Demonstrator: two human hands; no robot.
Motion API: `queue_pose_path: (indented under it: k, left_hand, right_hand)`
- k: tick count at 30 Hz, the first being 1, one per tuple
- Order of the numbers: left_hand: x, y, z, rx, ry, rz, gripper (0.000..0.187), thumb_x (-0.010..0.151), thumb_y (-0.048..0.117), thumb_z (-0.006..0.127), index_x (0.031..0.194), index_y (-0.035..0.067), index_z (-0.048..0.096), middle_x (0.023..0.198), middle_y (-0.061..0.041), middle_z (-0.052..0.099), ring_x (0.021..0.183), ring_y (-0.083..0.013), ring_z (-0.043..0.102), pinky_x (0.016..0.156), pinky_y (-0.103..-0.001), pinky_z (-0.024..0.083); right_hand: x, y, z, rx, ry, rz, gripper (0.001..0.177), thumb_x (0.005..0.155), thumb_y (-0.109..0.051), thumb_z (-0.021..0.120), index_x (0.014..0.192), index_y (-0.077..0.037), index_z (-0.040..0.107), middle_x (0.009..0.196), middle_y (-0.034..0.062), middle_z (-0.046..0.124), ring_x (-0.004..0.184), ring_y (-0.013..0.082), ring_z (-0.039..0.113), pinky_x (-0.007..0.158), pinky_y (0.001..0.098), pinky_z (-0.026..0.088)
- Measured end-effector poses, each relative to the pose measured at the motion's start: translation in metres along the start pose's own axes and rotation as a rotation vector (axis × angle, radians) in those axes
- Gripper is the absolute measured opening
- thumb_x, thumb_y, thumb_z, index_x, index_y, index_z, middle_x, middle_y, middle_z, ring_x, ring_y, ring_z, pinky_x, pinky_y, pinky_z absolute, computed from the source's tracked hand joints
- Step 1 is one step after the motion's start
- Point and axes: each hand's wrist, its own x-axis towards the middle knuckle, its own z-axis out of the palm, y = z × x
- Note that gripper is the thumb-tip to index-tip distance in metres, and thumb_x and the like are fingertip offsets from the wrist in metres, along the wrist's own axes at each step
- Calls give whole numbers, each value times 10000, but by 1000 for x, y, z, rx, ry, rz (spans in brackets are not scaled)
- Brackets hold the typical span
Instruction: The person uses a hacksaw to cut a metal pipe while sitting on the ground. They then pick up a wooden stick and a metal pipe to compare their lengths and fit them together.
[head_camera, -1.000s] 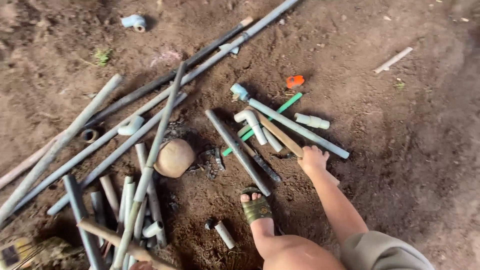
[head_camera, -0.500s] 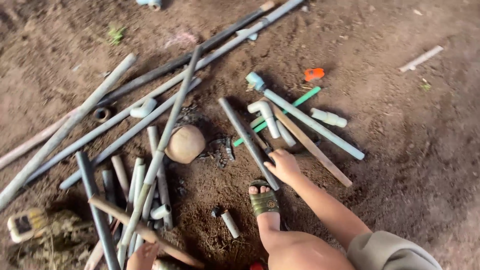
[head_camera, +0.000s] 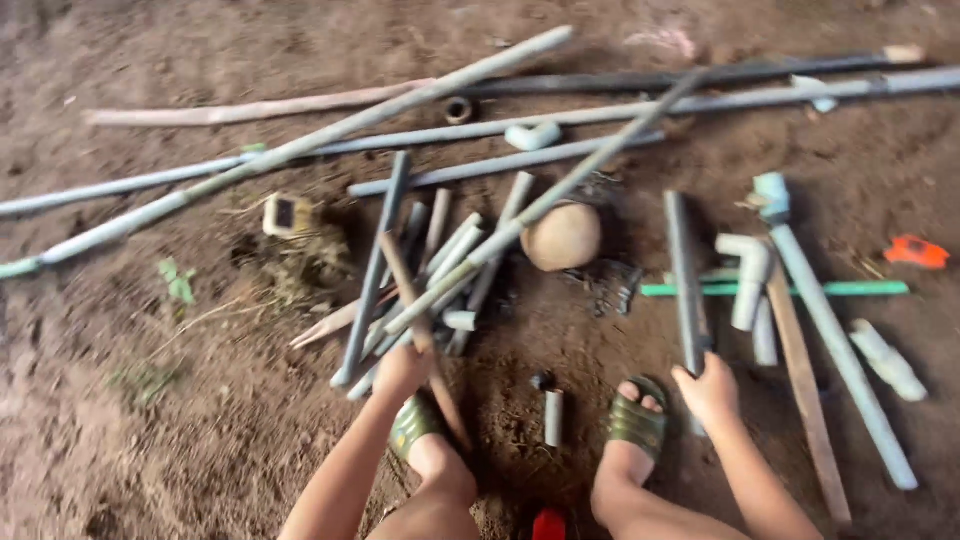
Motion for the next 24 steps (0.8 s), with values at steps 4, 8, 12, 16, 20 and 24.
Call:
queue_pose_path:
  k: [4,8,12,16,20,24]
  left_hand:
    - [-14,11,-17,-126,-50,-71,430,877,403,437,890,40,666,875,-129,688,829,-297,656,693,-404,507]
    - [-19,11,-24,-160,-68,-67,399,893,436,463,913,75,633,840,-82,678,751,-237,655,625,-360,530]
    - [4,-7,1,-83,-37,-4,399,823,496,602,932,115,548,892,-80,646,838,-284,622,639,-413,482]
    - [13,-2,18,-319,-4,-42,374,767,385,651,962,80,558,938,-107,650,863,-288,633,698,-399,489]
    - [-9,27,7,-694,-74,63,289,792,321,652,933,72,613,854,-56,674,745,-163,638,642,-299,510]
    - [-2,44,28,-1082,-160,93,423,775,413,739,933,56,575,608,-68,630,567,-155,649,539,-250,490]
  right_hand:
    - [-32,-27,-27,156,-37,106,288,851,-258,601,994,-8,582,751,121,728,890,313,654,780,408,456]
    - [-51,-51,-39,453,59,-9,214,856,-127,642,892,-7,468,596,122,616,498,229,586,622,373,467]
    - [-58,-80,-44,406,10,-8,301,837,-242,684,846,-46,456,533,91,534,438,216,502,482,371,415]
    - [-56,-74,-27,327,1,-76,347,805,-276,695,973,-20,533,887,125,602,818,278,586,732,397,467]
    - [-64,-90,-26,306,-115,-158,303,788,-260,699,912,-40,530,724,88,604,615,214,595,585,344,491]
    - [-70,-81,6,252,25,-248,343,740,-300,776,893,-43,610,626,189,587,648,351,635,572,370,484]
